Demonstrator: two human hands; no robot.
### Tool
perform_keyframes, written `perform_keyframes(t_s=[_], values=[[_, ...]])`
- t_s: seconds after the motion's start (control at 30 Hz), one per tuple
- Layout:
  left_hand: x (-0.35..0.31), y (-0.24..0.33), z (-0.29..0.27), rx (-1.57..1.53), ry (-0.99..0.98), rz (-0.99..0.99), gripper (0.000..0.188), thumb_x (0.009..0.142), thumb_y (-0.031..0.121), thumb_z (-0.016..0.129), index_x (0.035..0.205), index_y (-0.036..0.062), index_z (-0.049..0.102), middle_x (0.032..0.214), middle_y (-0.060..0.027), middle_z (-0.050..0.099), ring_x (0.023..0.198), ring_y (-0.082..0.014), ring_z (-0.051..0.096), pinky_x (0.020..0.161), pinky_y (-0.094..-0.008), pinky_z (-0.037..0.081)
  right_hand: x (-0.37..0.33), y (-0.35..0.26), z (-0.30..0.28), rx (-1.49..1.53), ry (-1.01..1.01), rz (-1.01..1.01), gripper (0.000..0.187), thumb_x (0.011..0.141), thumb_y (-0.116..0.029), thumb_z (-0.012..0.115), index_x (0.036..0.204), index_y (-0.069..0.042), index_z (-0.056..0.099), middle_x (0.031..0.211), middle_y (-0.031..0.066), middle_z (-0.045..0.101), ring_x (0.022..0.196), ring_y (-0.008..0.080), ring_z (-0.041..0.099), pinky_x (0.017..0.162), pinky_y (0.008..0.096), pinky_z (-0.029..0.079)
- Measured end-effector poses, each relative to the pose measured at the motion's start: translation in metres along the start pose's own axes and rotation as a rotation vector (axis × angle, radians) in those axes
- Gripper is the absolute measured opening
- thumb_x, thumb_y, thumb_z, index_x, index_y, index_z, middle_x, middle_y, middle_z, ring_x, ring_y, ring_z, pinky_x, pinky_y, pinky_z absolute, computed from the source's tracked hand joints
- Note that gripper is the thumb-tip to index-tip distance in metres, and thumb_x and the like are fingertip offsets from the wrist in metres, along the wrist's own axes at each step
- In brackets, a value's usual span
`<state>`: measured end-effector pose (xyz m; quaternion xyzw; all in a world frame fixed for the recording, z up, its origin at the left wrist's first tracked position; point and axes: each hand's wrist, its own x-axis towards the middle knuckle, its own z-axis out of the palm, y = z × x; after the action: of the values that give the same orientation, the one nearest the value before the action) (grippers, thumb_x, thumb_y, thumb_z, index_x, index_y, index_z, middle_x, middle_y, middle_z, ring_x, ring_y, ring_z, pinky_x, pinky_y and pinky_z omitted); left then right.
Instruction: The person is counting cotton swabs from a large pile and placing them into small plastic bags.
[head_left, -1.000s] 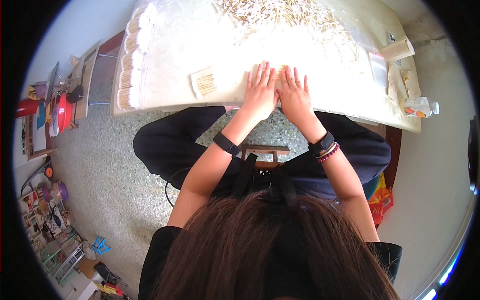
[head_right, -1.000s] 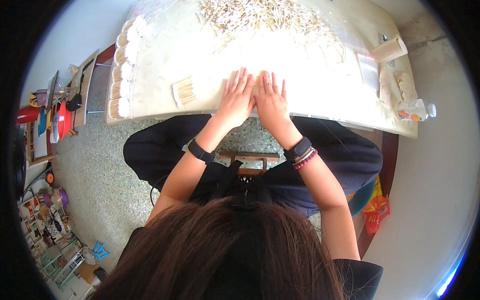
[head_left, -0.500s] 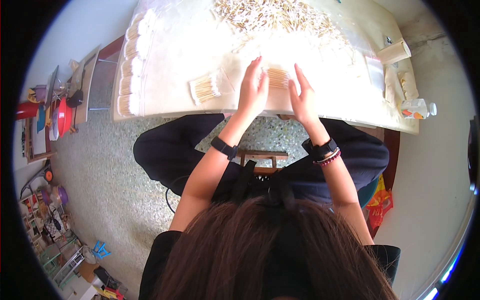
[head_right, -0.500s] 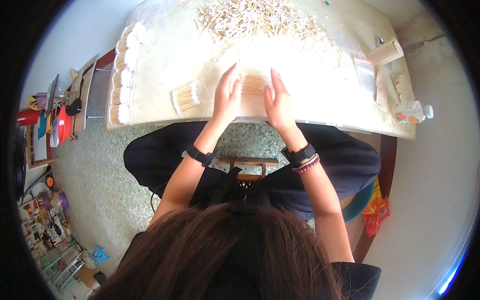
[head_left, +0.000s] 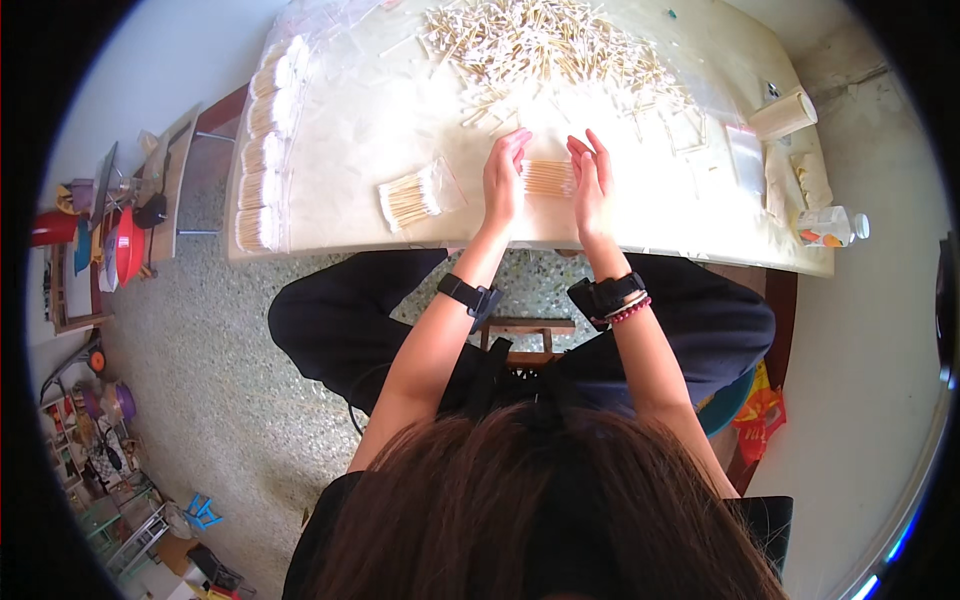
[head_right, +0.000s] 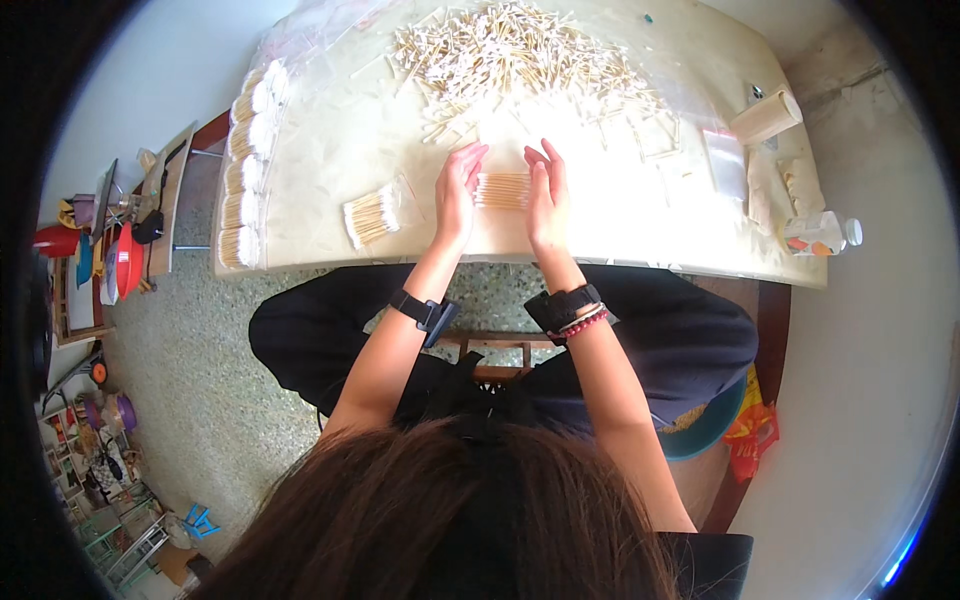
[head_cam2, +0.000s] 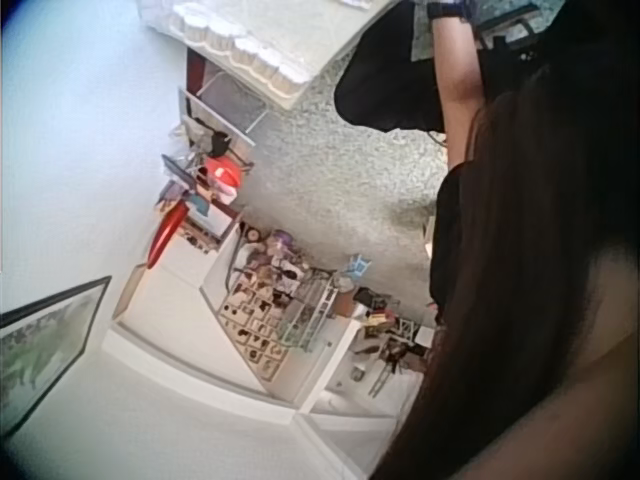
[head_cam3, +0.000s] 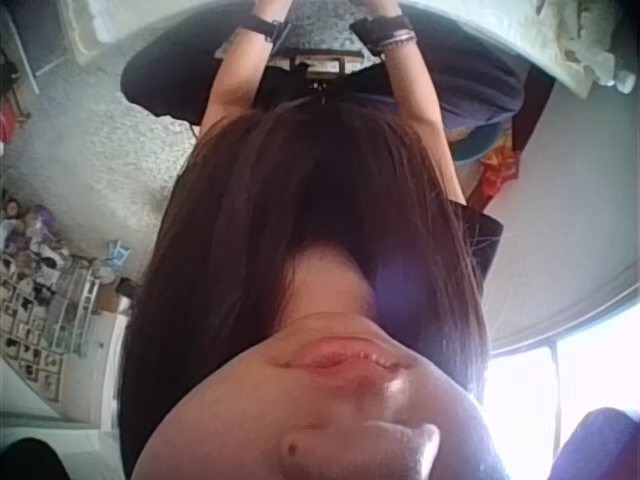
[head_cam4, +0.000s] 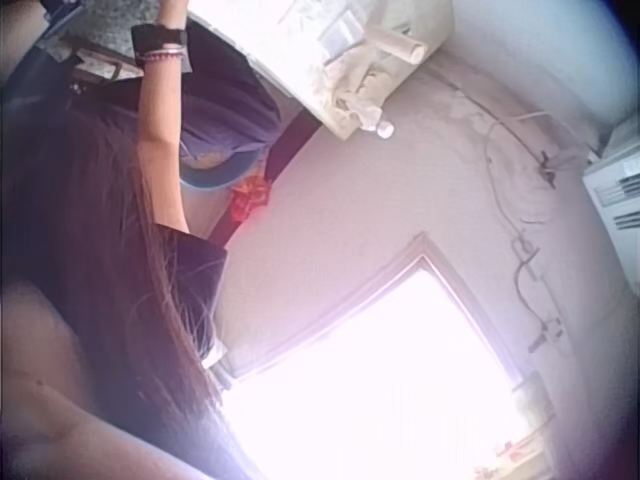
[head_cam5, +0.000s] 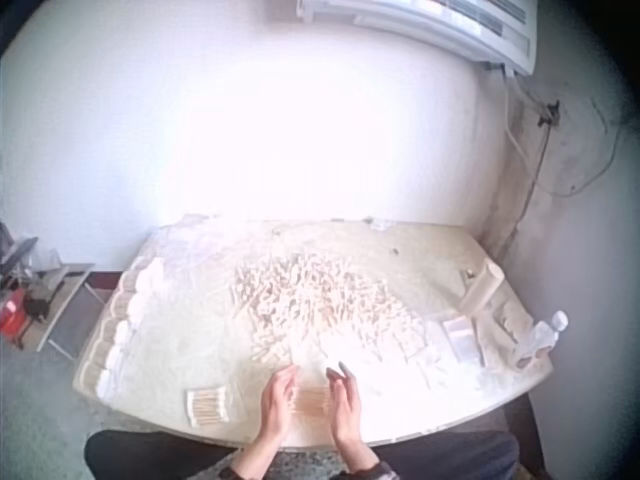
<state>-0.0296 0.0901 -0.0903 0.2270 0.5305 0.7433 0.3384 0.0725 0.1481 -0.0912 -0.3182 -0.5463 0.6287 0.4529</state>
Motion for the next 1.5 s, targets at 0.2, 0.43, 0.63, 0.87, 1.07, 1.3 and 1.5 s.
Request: perform_keyframes(t_s=[0.2,0.43,0.63,0.87,1.07,1.3,1.5], values=[[-0.016,-0.001,0.01,-0.036,0.105,0.054,0.041,0.099,0.027,0.029,0.12,-0.0006,0.051,0.12,-0.0102,0.054,0.113,-0.0162,0.048,0.099,-0.0298,0.033,-0.011,-0.001,0.007,-0.04,0.019,-0.017,0.04,0.098,-0.019,0.036,0.133,0.0,0.036,0.124,0.0174,0.051,0.119,0.0232,0.046,0.102,0.0332,0.032],[-0.029,-0.002,0.011,0.145,0.112,0.166,0.041,0.098,0.024,0.031,0.128,-0.0015,0.043,0.13,-0.017,0.048,0.123,-0.0235,0.043,0.103,-0.0333,0.031,-0.013,0.0,0.005,-0.014,0.03,0.01,0.04,0.097,-0.014,0.037,0.133,0.001,0.037,0.125,0.0178,0.051,0.121,0.0231,0.045,0.103,0.0339,0.03],[-0.046,0.013,-0.007,1.216,-0.214,0.408,0.06,0.084,0.012,0.049,0.137,-0.007,0.026,0.144,-0.0244,0.023,0.137,-0.0399,0.014,0.109,-0.0549,0.013,-0.021,-0.025,-0.017,-0.776,-0.305,-0.182,0.046,0.092,-0.011,0.042,0.136,0.002,0.034,0.137,0.0215,0.039,0.131,0.0359,0.031,0.108,0.044,0.024],[-0.059,0.007,-0.01,1.439,-0.236,0.365,0.061,0.087,0.019,0.049,0.138,-0.0066,0.026,0.147,-0.0208,0.021,0.138,-0.0349,0.015,0.111,-0.0515,0.011,-0.039,-0.017,-0.016,-1.293,-0.482,-0.354,0.052,0.094,-0.026,0.042,0.137,0.001,0.031,0.146,0.0158,0.027,0.135,0.0361,0.022,0.11,0.0495,0.018],[-0.061,0.007,-0.01,1.377,-0.256,0.367,0.058,0.089,0.016,0.045,0.139,-0.005,0.024,0.147,-0.0217,0.02,0.137,-0.0372,0.016,0.11,-0.0528,0.011,-0.041,-0.016,-0.016,-1.297,-0.464,-0.37,0.052,0.093,-0.022,0.043,0.138,0.002,0.03,0.145,0.0184,0.027,0.135,0.0365,0.022,0.109,0.0505,0.018],[-0.045,0.012,-0.002,0.394,0.054,0.204,0.054,0.092,0.017,0.038,0.14,-0.0026,0.021,0.146,-0.0192,0.025,0.138,-0.0288,0.019,0.112,-0.042,0.012,-0.032,-0.025,-0.017,-0.294,-0.155,-0.067,0.048,0.096,-0.014,0.039,0.139,0.004,0.025,0.146,0.0207,0.024,0.136,0.0302,0.022,0.11,0.0418,0.02],[-0.035,0.007,0.019,-0.151,0.152,0.068,0.054,0.097,0.029,0.029,0.141,0.0002,0.018,0.145,-0.0164,0.028,0.138,-0.0235,0.018,0.113,-0.036,0.009,-0.018,-0.008,0.004,0.179,0.009,0.055,0.046,0.098,-0.018,0.034,0.14,-0.003,0.024,0.141,0.0194,0.033,0.133,0.0265,0.029,0.111,0.0361,0.02]])
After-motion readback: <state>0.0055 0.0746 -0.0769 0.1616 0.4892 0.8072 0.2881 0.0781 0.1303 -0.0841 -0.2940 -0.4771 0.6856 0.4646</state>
